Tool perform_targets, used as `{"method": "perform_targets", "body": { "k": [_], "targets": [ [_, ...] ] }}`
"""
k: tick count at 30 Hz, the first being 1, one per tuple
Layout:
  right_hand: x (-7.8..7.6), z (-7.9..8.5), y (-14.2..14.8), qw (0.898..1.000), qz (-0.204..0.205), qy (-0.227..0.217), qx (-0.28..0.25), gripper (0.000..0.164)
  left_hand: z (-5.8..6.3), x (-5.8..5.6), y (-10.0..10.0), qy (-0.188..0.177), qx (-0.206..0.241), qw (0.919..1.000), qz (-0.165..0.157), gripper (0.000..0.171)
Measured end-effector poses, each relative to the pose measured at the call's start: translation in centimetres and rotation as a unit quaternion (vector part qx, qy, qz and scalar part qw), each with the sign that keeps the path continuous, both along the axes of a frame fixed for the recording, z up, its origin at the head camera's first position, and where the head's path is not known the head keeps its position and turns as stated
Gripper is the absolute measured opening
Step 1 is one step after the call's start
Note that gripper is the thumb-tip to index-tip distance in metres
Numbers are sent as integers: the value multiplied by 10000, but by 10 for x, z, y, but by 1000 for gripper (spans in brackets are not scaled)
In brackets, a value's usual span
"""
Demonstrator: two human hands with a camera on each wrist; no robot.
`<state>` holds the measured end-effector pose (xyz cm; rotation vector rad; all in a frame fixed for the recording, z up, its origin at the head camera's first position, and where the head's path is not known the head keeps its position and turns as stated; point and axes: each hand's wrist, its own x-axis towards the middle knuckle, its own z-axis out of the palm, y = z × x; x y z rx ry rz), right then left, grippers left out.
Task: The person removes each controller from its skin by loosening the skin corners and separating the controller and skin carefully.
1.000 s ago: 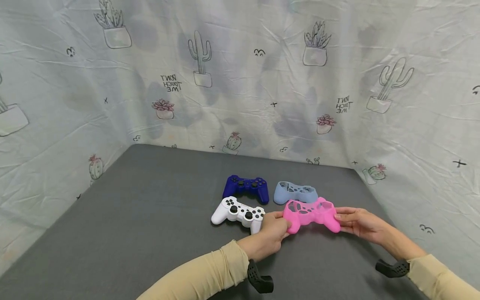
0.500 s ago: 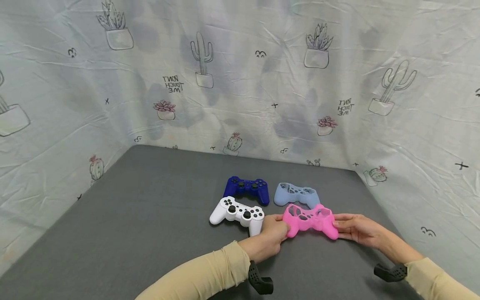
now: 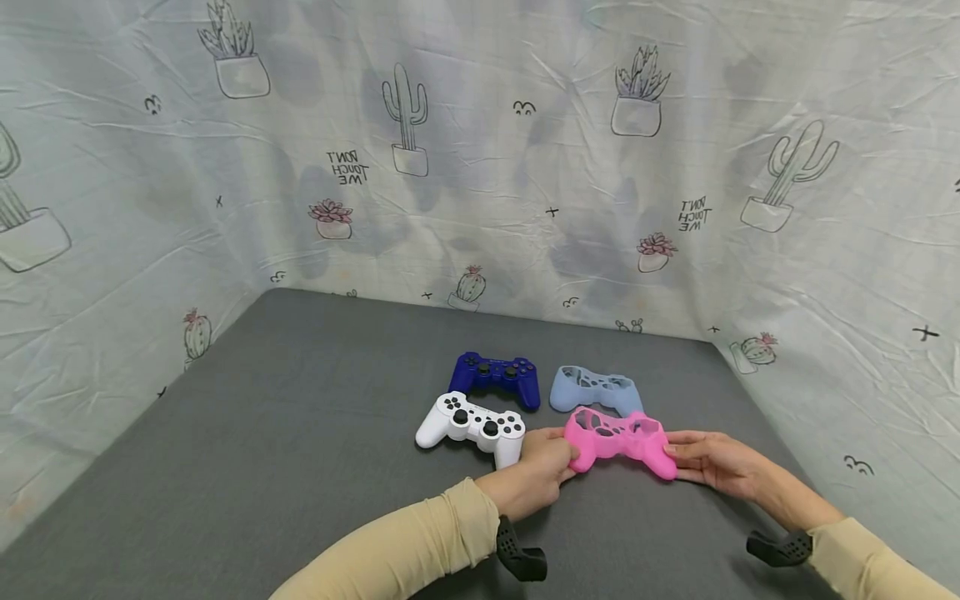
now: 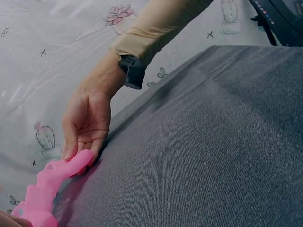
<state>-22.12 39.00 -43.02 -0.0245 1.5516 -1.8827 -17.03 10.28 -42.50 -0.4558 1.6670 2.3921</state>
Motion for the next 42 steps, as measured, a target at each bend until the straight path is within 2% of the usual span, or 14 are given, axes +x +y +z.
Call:
{"method": "perform_targets", "body": {
  "k": [8,13,15,20,22,25,27,29,30,33,36,38,42],
  "targets": [
    [1,10,-7,9966,-323,290,706,21,5,-1,1,-47,-39,9998,176,45],
    [2,15,-7,9903,-475,563,1181,32,13,-1,-1,-256,-62,9995,174,44],
    [3,17,-6,9878,-523,637,1319,38,18,2,-2,-289,-209,9993,107,44],
    [5,24,-6,9845,-543,828,1447,34,39,10,-11,-193,-971,9943,-392,47],
    [6,26,-7,9794,-604,1055,1612,30,46,14,-18,-173,-1018,9925,-657,45],
    [9,29,-14,9616,-907,1448,2148,35,56,21,-30,-188,-865,9907,-1033,48],
    [10,31,-19,9488,-1180,1595,2460,43,61,25,-41,-202,-889,9862,-1381,49],
    [11,33,-24,9434,-1354,1665,2528,50,66,29,-54,-21,-1036,9794,-1734,52],
    [11,34,-26,9476,-1404,1608,2378,51,68,30,-61,111,-1106,9750,-1926,50],
    [15,41,-32,9735,-1375,1251,1331,28,76,34,-85,683,-1358,9591,-2389,47],
    [20,48,-41,9904,-1099,820,173,20,82,34,-111,1195,-1651,9431,-2629,45],
    [25,51,-50,9936,-823,696,-351,25,85,32,-129,1361,-1765,9345,-2776,44],
    [32,55,-72,9932,-281,306,-1090,27,91,20,-165,1253,-1738,9297,-2997,39]
  ]
}}
